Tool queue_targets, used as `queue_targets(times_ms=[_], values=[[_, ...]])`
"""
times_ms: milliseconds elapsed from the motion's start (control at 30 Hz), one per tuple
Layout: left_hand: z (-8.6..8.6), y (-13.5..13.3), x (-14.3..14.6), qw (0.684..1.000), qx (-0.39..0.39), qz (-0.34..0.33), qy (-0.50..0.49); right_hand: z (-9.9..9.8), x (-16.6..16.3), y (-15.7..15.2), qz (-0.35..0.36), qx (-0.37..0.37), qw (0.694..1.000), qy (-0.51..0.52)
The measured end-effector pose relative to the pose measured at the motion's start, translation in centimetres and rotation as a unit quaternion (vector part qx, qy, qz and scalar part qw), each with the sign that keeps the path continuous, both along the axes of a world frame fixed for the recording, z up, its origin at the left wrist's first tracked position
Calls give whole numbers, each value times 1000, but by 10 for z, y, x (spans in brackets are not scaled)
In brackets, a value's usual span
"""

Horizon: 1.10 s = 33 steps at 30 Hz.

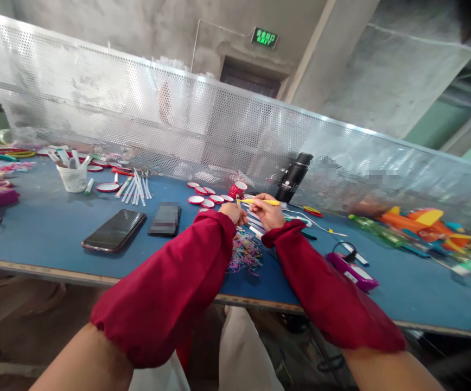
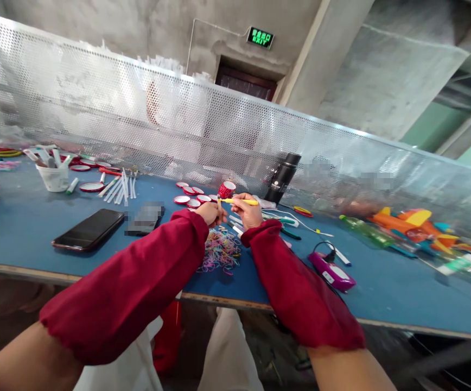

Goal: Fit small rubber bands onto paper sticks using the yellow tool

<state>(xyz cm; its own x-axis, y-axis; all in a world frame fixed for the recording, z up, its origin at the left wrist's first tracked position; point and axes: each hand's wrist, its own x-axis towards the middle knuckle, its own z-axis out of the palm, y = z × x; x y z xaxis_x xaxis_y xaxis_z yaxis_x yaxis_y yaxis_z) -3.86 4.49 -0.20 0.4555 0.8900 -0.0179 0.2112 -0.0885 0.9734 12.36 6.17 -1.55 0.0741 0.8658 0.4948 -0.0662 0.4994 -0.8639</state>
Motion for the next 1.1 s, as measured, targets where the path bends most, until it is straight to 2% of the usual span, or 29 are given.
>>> queue_targets(times_ms=[267,500,900,1100], values=[[2,-2,0,1000,9,5,28,1,-3,-2,-5,-22,1000,-2],[1,-1,-1,999,27,0,41,1,-1,-1,-4,-12,1000,-1],[-1,3,0,1000,17,1,24,1,2,-1,-10,-4,1000,-4],[1,0,-2,1000,13,-2,23,0,-2,-1,-3,-25,1000,-1]])
